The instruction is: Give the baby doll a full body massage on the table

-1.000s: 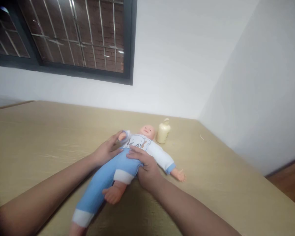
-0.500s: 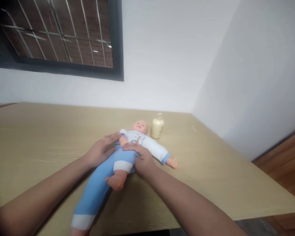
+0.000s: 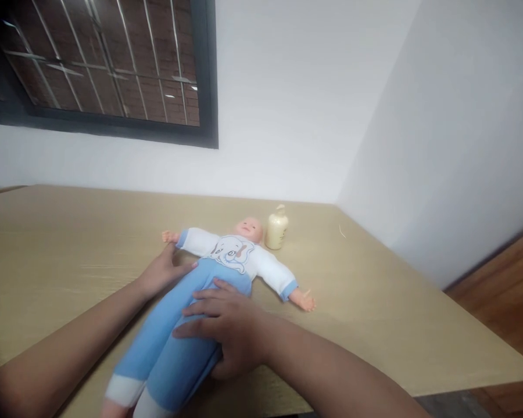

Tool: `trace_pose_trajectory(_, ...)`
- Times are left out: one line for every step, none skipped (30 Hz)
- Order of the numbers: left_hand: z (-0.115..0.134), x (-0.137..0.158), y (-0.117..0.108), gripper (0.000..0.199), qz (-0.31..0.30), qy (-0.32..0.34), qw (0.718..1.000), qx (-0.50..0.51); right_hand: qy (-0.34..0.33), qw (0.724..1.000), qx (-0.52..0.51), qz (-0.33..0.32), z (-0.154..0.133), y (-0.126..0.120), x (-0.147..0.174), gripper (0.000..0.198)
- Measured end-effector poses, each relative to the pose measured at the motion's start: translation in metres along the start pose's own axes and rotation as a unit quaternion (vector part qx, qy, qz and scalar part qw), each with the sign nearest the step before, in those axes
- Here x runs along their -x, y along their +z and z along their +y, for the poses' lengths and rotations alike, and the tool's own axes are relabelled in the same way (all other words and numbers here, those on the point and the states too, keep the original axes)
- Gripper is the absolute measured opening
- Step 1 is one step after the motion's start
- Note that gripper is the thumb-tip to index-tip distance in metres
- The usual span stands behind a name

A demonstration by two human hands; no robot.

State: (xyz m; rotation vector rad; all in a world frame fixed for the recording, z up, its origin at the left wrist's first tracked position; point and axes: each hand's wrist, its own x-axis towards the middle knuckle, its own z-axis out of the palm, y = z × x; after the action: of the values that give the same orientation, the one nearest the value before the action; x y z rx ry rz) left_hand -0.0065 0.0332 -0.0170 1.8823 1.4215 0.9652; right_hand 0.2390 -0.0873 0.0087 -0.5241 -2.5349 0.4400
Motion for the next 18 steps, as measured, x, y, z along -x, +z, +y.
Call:
trace_pose_trajectory(0.002, 0.001, 0.000, 0.091, -0.009, 0.003, 1.000, -0.001, -0.005, 1.000, 0.005, -0.001, -0.001, -0.001, 0.000, 0.073)
trace_pose_trajectory(0.004, 0.002, -0.001, 0.088, -0.018, 0.002, 1.000, -0.003, -0.009, 1.000, 0.002, 0.008, -0.002, -0.002, 0.000, 0.073)
trace_pose_trajectory(0.006, 0.004, -0.001, 0.085, -0.024, -0.001, 1.000, -0.008, -0.014, 1.000, -0.009, 0.021, -0.002, -0.004, 0.000, 0.072)
trace_pose_trajectory(0.008, 0.005, -0.002, 0.082, -0.029, -0.005, 0.999, -0.016, -0.012, 0.999, -0.024, 0.038, -0.001, -0.006, 0.001, 0.069)
trace_pose_trajectory(0.010, 0.006, -0.003, 0.079, -0.034, -0.008, 0.999, -0.026, 0.000, 0.998, -0.035, 0.059, 0.000, -0.009, 0.001, 0.062)
trace_pose_trajectory(0.011, 0.007, -0.003, 0.076, -0.038, -0.012, 0.998, -0.039, 0.023, 0.995, -0.038, 0.090, 0.003, -0.012, 0.002, 0.053)
trace_pose_trajectory(0.013, 0.008, -0.004, 0.073, -0.040, -0.018, 0.997, -0.056, 0.060, 0.990, -0.027, 0.126, 0.007, -0.015, 0.004, 0.041)
trace_pose_trajectory(0.014, 0.009, -0.006, 0.070, -0.042, -0.025, 0.996, -0.077, 0.109, 0.981, -0.004, 0.161, 0.012, -0.018, 0.005, 0.030)
trace_pose_trajectory(0.015, 0.010, -0.007, 0.067, -0.043, -0.032, 0.994, -0.100, 0.166, 0.968, 0.027, 0.187, 0.017, -0.020, 0.006, 0.024)
trace_pose_trajectory(0.017, 0.011, -0.008, 0.063, -0.043, -0.038, 0.991, -0.120, 0.220, 0.953, 0.059, 0.201, 0.023, -0.023, 0.007, 0.026)
trace_pose_trajectory(0.018, 0.012, -0.009, 0.060, -0.044, -0.042, 0.989, -0.135, 0.267, 0.939, 0.085, 0.199, 0.027, -0.025, 0.007, 0.033)
trace_pose_trajectory(0.019, 0.013, -0.010, 0.058, -0.048, -0.043, 0.988, -0.143, 0.309, 0.928, 0.101, 0.183, 0.031, -0.027, 0.007, 0.040)
trace_pose_trajectory(0.021, 0.014, -0.010, 0.057, -0.052, -0.042, 0.987, -0.143, 0.343, 0.919, 0.111, 0.160, 0.033, -0.028, 0.007, 0.046)
trace_pose_trajectory(0.022, 0.015, -0.010, 0.056, -0.056, -0.042, 0.988, -0.139, 0.369, 0.912, 0.117, 0.138, 0.035, -0.029, 0.007, 0.051)
trace_pose_trajectory(0.023, 0.016, -0.010, 0.055, -0.057, -0.039, 0.989, -0.133, 0.390, 0.905, 0.122, 0.118, 0.035, -0.031, 0.007, 0.055)
trace_pose_trajectory(0.024, 0.016, -0.010, 0.055, -0.057, -0.035, 0.990, -0.127, 0.406, 0.899, 0.127, 0.103, 0.035, -0.031, 0.007, 0.058)
trace_pose_trajectory(0.025, 0.017, -0.009, 0.054, -0.055, -0.029, 0.991, -0.122, 0.419, 0.894, 0.134, 0.090, 0.034, -0.032, 0.008, 0.061)
trace_pose_trajectory(0.025, 0.017, -0.008, 0.052, -0.054, -0.021, 0.991, -0.119, 0.428, 0.888, 0.145, 0.078, 0.034, -0.033, 0.008, 0.063)
